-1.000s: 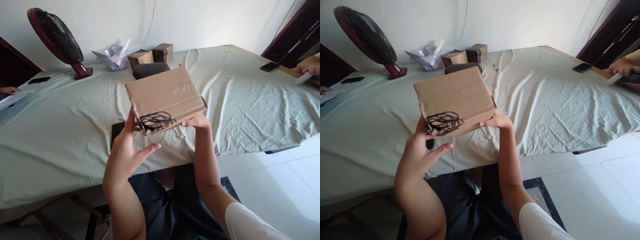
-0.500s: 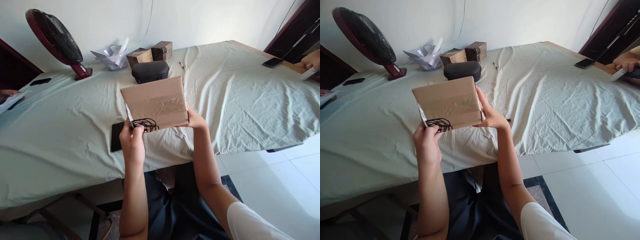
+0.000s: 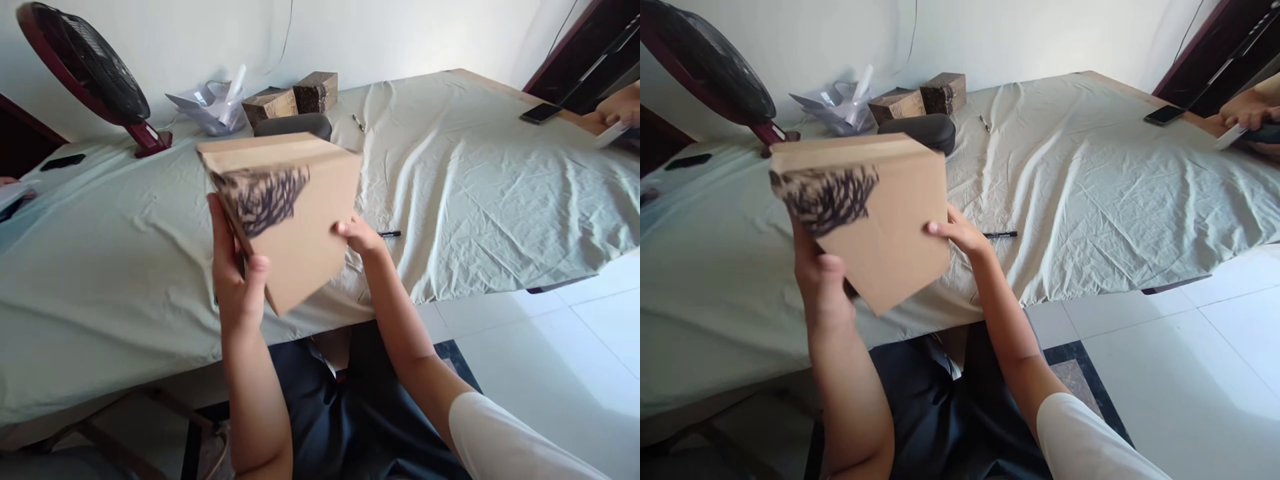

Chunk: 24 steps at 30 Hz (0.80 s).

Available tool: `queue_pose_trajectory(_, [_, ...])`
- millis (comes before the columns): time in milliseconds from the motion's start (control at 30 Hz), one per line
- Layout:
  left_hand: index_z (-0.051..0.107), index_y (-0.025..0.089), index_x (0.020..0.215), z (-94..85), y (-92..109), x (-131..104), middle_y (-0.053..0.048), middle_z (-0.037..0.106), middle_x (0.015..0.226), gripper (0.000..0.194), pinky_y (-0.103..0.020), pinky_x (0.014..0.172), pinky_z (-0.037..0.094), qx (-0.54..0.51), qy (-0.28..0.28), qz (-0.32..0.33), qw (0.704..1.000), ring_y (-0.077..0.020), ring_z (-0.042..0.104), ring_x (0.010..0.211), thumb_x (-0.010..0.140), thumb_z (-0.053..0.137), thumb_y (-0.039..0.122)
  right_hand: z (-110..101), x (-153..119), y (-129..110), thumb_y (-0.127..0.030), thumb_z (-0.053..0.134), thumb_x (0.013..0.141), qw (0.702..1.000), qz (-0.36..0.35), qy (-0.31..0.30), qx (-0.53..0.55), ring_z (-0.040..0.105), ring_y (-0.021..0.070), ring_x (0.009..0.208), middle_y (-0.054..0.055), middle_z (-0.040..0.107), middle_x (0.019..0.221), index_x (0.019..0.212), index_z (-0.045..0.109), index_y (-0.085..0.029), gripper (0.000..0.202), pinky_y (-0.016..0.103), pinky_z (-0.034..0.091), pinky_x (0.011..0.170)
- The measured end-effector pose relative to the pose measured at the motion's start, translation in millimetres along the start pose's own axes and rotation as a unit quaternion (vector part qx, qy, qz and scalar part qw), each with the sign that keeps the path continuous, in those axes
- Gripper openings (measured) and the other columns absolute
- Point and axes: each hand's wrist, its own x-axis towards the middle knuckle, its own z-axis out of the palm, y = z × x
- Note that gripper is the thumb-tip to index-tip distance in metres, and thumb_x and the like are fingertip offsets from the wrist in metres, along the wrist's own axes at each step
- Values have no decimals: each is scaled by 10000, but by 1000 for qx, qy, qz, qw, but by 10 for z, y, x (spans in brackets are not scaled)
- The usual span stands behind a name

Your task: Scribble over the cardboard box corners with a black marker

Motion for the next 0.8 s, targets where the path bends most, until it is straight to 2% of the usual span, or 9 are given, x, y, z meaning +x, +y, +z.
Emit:
queue_pose_trajectory(100, [369,406,1818,-102,-245,23,-50,418,1867,1172,-473,1431,388,22,-12,-5,1000,-348,437,1720,817,954,574,14,-39,30,-927,737,852,1000,8,-21,13,771,345,1334,120,809,1418,1407,723,-247,878,489,665,1155])
queue_pose_trajectory(167, [332,391,1830,-101,-482,20,-64,375,1893,1182,-490,1389,455,8,32,-25,999,-353,540,1631,817,925,532,-44,-76,2,-914,645,947,998,21,-20,-55,745,337,1372,121,788,1481,1441,729,-251,830,508,619,1208])
queue_pose_trajectory(267, [390,317,1793,-49,-893,-9,-117,469,1828,1179,-503,1352,487,-11,72,-38,997,-369,622,1532,754,874,596,-213,-148,-42,-826,541,1050,976,7,71,-205,722,328,1389,140,752,1547,1491,713,-245,749,533,554,1240])
queue_pose_trajectory(333, [434,286,1756,-12,-1132,-46,-150,554,1741,1225,-511,1322,511,6,81,-45,996,-398,596,1563,678,838,705,-334,-203,-32,-716,522,1086,944,-11,145,-297,739,324,1321,173,777,1473,1436,737,-196,663,519,554,1193])
queue_pose_trajectory(400, [432,304,1747,18,-1294,-94,-155,611,1669,1195,-535,1284,541,8,77,-72,994,-403,631,1525,696,757,771,-428,-265,12,-580,504,1103,912,1,170,-373,751,325,1239,191,806,1344,1358,763,-155,558,499,563,1122])
queue_pose_trajectory(467, [427,306,1744,41,-1371,-144,-163,651,1605,1174,-554,1244,568,9,79,-85,993,-407,671,1466,718,700,808,-487,-341,66,-452,518,1095,873,57,147,-462,726,350,1238,200,799,1307,1354,766,-145,472,524,538,1115])
queue_pose_trajectory(533, [429,295,1740,60,-1384,-191,-174,670,1566,1177,-553,1190,601,9,85,-90,992,-413,690,1429,725,670,839,-523,-431,111,-364,573,1060,811,126,103,-563,657,406,1316,222,759,1375,1410,750,-153,445,594,474,1162])
queue_pose_trajectory(633, [449,278,1731,77,-1371,-248,-192,676,1542,1201,-542,1108,639,8,92,-98,991,-425,702,1399,722,638,901,-573,-563,157,-317,591,1046,732,191,63,-651,565,452,1368,243,687,1450,1403,743,-166,417,628,412,1175])
queue_pose_trajectory(800, [499,258,1695,49,-1423,-282,-203,694,1495,1254,-545,1096,643,2,91,-103,990,-430,727,1339,674,668,966,-663,-647,178,-264,485,1107,715,198,54,-668,601,409,1322,243,705,1417,1333,723,-158,345,488,436,1068])
